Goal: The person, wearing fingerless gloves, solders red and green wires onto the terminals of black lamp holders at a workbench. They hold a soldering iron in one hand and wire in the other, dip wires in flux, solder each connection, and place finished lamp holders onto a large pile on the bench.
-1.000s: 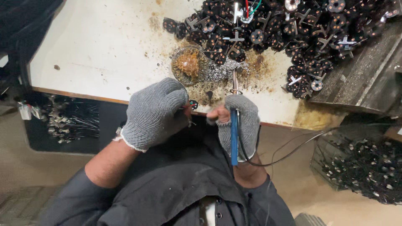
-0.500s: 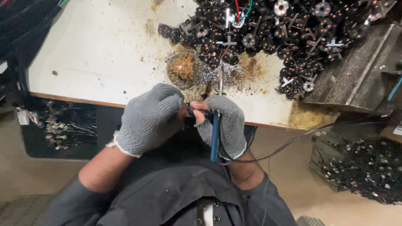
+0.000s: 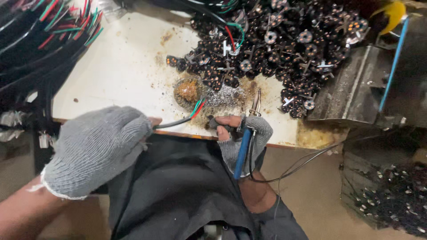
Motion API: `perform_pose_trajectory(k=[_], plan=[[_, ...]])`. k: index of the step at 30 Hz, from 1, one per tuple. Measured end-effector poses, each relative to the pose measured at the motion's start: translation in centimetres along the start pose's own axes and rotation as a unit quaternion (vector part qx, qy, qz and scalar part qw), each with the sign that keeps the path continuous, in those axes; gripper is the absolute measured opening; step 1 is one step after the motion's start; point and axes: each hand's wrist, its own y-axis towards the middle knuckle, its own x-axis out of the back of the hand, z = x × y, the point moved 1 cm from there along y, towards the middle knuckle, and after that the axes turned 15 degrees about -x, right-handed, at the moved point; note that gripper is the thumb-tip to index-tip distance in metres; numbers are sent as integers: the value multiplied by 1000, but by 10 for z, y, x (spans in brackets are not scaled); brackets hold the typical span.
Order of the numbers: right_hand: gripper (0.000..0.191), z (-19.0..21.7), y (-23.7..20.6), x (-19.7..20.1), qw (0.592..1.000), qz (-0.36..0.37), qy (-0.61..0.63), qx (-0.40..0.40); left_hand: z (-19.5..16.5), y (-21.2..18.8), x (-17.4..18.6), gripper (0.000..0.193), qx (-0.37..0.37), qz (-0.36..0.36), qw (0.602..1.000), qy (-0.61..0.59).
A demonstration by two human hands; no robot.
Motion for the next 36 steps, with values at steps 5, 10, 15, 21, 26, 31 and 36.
perform_pose_trajectory(k=[5, 10, 15, 21, 26, 31, 36], plan=[[56, -22, -7, 5, 994, 5, -103, 48, 12, 85, 44, 16, 50, -32, 961, 271], [43, -38, -9, 5, 981, -21, -10, -190, -12, 93, 36, 16, -4, -79, 978, 195], [36, -16, 0, 8, 994, 22, -102, 12, -30, 50, 5, 17, -30, -13, 999, 10], [15, 5, 11, 6, 990, 67, -78, -92, -45, 46, -20, 18, -40, 23, 990, -134], [34, 7, 7, 3, 994, 49, -47, -85, -57, 42, -11, 18, -126, -8, 945, -303], [13, 11, 10, 10, 978, 125, -160, -39, -108, 68, -21, 19, -297, -51, 821, -484], [15, 14, 17, 16, 954, 248, -152, -74, -175, 74, -58, 20, -353, -64, 742, -566]])
